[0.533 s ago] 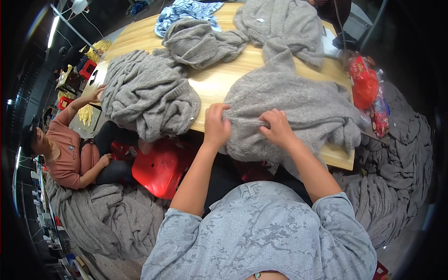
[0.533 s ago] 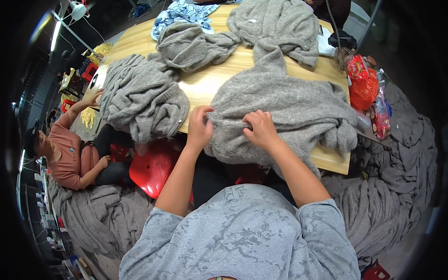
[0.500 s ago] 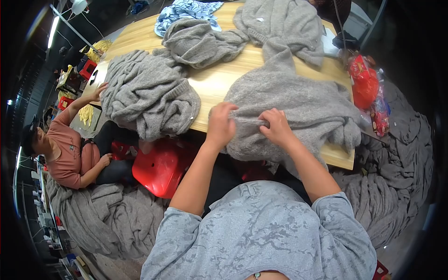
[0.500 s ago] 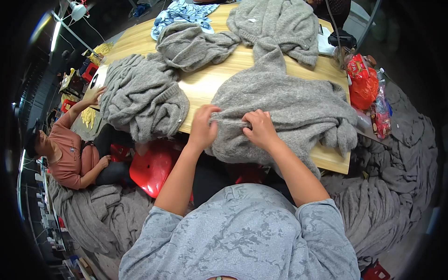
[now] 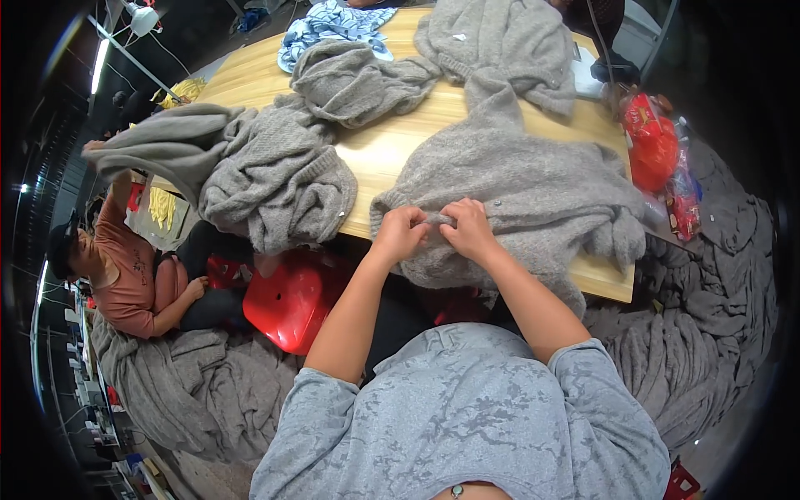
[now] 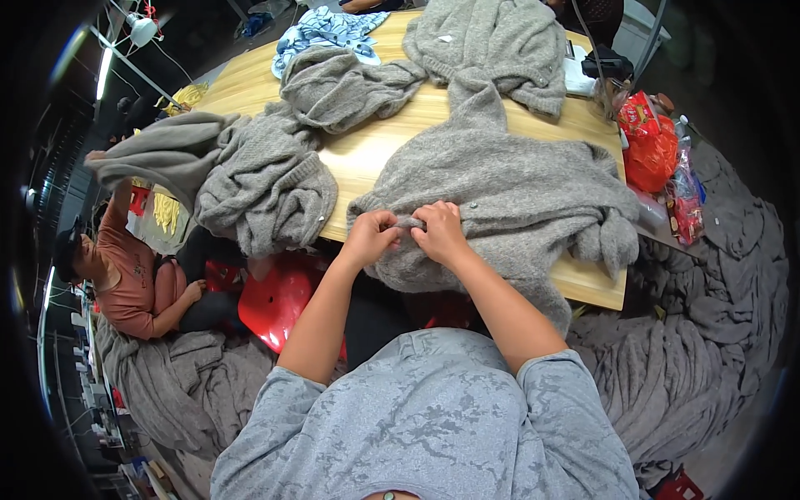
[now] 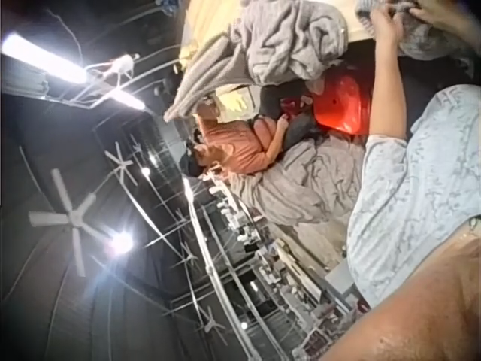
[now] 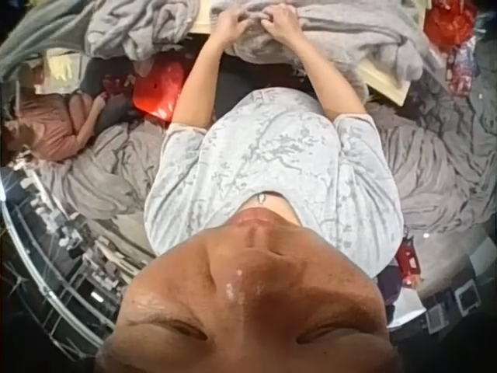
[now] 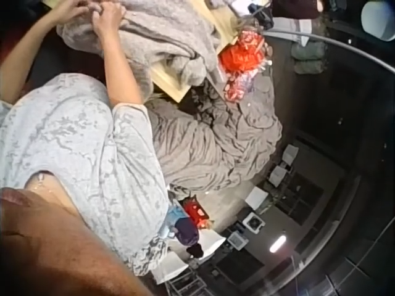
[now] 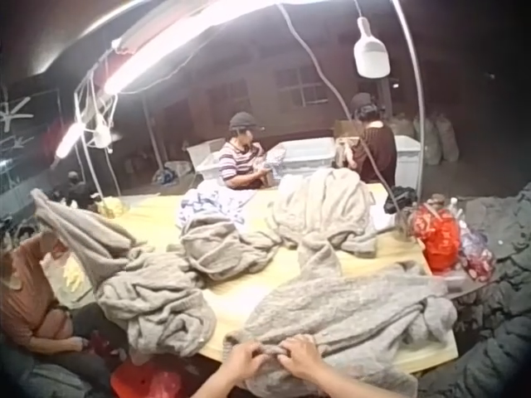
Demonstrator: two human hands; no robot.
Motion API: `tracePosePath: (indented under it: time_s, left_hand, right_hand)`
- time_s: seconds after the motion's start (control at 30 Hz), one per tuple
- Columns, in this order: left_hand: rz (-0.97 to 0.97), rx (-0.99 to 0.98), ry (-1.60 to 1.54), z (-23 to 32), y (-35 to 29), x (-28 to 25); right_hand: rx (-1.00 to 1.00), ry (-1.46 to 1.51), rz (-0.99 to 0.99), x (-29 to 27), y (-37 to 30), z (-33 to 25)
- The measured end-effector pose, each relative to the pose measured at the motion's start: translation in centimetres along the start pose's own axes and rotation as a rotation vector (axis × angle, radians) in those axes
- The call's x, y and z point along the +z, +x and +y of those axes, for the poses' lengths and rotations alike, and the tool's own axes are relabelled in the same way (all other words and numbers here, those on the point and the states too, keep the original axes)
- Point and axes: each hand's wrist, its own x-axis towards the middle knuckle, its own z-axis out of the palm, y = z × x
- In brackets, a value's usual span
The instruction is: Inspecting grey fabric garments for loose threads or defects and folding them.
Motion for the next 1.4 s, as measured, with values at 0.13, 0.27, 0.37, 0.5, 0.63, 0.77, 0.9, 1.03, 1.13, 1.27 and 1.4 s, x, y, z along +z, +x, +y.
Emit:
tracePosePath:
  time_s: [0.13,0.27,0.37,0.5,0.63,0.77,0.9,1.03,1.13,1.27,1.4]
  left_hand:
    - [-0.049,-0.080,-0.236,-0.9,0.2,0.3]
    - [-0.178,-0.116,-0.400,-2.1,0.3,0.6]
    - [-0.143,0.008,-0.287,-2.8,-0.1,0.9]
    - [-0.145,0.224,-0.014,-3.3,-0.4,1.4]
    - [-0.317,0.179,-0.248,-3.3,-0.3,1.3]
    - [-0.391,0.047,-0.591,-2.9,-0.4,1.1]
    - [-0.335,0.005,-0.610,-2.5,-0.2,1.2]
    - [-0.296,0.073,-0.321,-2.6,0.1,1.2]
    - [-0.270,0.183,-0.154,-2.7,-0.1,1.3]
    - [-0.146,0.417,0.062,-2.5,-0.9,1.5]
    - [-0.097,0.430,0.072,-2.5,-1.3,1.9]
  right_hand:
    - [-0.105,-0.034,0.046,0.6,-0.6,0.4]
    - [-0.235,-0.067,0.087,0.4,-0.9,0.3]
    - [-0.324,-0.127,0.102,0.0,-1.4,0.1]
    - [-0.372,-0.195,0.068,-0.1,-2.1,0.1]
    - [-0.316,-0.123,0.071,0.4,-1.9,0.2]
    - [-0.317,-0.120,0.076,0.3,-1.4,0.1]
    - [-0.297,-0.136,0.048,-0.5,-1.6,0.0]
    - [-0.312,-0.145,0.062,-0.7,-1.8,0.3]
    - [-0.304,-0.155,0.035,-0.7,-1.8,0.4]
    - [-0.204,-0.236,-0.210,-1.9,-1.7,-0.2]
    - [-0.110,0.037,-0.359,-3.5,-0.2,-0.5]
